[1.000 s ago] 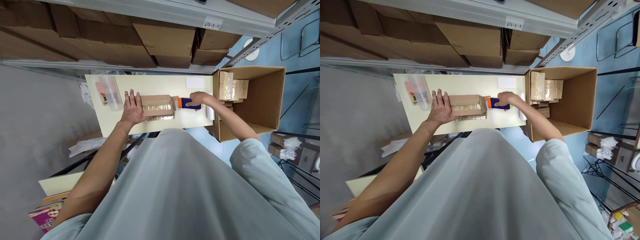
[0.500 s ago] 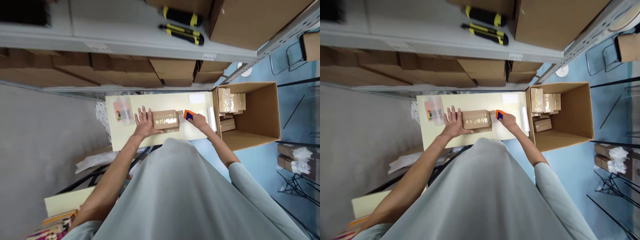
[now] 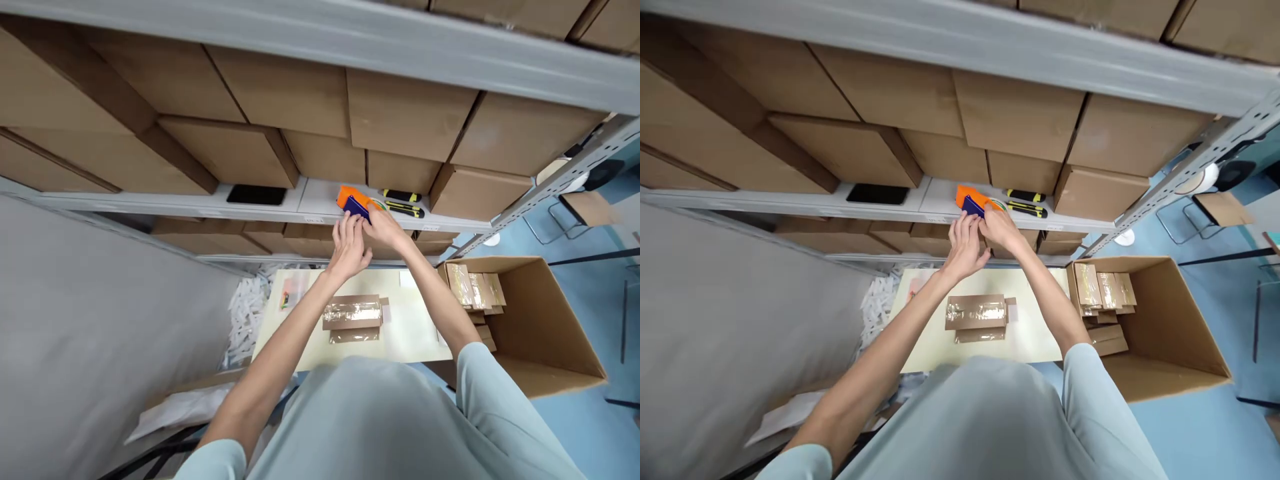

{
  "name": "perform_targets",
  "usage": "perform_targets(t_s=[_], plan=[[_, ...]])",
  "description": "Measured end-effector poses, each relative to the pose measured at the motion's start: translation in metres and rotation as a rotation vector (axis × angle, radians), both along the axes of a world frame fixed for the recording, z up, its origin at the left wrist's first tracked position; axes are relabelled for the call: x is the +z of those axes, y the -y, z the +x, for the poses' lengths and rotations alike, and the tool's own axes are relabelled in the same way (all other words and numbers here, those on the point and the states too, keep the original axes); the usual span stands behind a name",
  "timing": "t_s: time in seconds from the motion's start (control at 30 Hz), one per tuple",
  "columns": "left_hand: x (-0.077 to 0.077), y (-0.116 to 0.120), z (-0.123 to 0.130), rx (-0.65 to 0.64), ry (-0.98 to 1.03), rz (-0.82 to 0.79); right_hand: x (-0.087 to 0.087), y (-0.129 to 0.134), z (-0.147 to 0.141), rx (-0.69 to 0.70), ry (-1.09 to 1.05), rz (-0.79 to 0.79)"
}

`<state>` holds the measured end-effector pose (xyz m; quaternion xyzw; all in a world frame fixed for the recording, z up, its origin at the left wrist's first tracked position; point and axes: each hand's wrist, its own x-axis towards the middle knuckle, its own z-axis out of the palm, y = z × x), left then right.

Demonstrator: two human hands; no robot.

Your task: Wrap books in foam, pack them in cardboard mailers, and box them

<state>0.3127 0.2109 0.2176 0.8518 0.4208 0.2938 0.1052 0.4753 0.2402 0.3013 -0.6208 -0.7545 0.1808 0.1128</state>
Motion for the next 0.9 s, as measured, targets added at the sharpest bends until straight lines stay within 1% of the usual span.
perform_targets(t_s=[0.07,0.13,0.2,0.23,0.3,0.33,0.4,0.43,0.47,0.5,0.53,0.6,0.67,0.7,0.73,0.77,0.8,0.83,0.9], plan=[[0.017,-0.015,-0.009,0.041,-0.008,0.018,0.009,-0.028,-0.014,0.033,0.060,0.034],[0.027,-0.017,-0.017,0.051,-0.016,0.046,0.010,-0.050,-0.027,0.049,0.119,0.007],[0.029,-0.008,-0.022,0.046,-0.020,0.073,0.006,-0.068,-0.037,0.042,0.163,-0.056],[0.027,0.000,-0.024,0.045,-0.017,0.077,0.003,-0.075,-0.041,0.032,0.179,-0.081],[0.016,0.017,-0.028,0.058,-0.002,0.049,-0.007,-0.085,-0.045,-0.001,0.193,-0.065],[0.008,0.027,-0.032,0.070,0.009,0.016,-0.013,-0.086,-0.046,-0.021,0.184,-0.013],[-0.016,0.047,-0.044,0.104,0.032,-0.076,-0.033,-0.080,-0.044,-0.065,0.128,0.149],[-0.030,0.058,-0.053,0.127,0.044,-0.131,-0.046,-0.071,-0.041,-0.088,0.079,0.233],[-0.047,0.069,-0.064,0.158,0.061,-0.190,-0.063,-0.056,-0.037,-0.109,0.020,0.300],[-0.065,0.082,-0.077,0.197,0.081,-0.254,-0.083,-0.035,-0.032,-0.129,-0.046,0.344],[-0.085,0.096,-0.090,0.246,0.106,-0.322,-0.106,-0.008,-0.027,-0.152,-0.113,0.365],[-0.125,0.126,-0.115,0.371,0.166,-0.470,-0.153,0.060,-0.021,-0.213,-0.238,0.339],[-0.160,0.155,-0.130,0.510,0.210,-0.623,-0.195,0.137,-0.022,-0.310,-0.339,0.234],[-0.174,0.168,-0.132,0.566,0.222,-0.686,-0.213,0.173,-0.027,-0.377,-0.379,0.161],[-0.186,0.178,-0.131,0.607,0.230,-0.736,-0.229,0.205,-0.033,-0.453,-0.410,0.086],[-0.195,0.187,-0.126,0.628,0.235,-0.771,-0.242,0.231,-0.040,-0.521,-0.432,0.013],[-0.201,0.192,-0.119,0.632,0.240,-0.792,-0.253,0.250,-0.048,-0.571,-0.448,-0.054],[-0.205,0.195,-0.111,0.627,0.243,-0.803,-0.263,0.262,-0.055,-0.606,-0.459,-0.111],[-0.207,0.195,-0.094,0.625,0.238,-0.806,-0.277,0.270,-0.069,-0.636,-0.459,-0.184]])
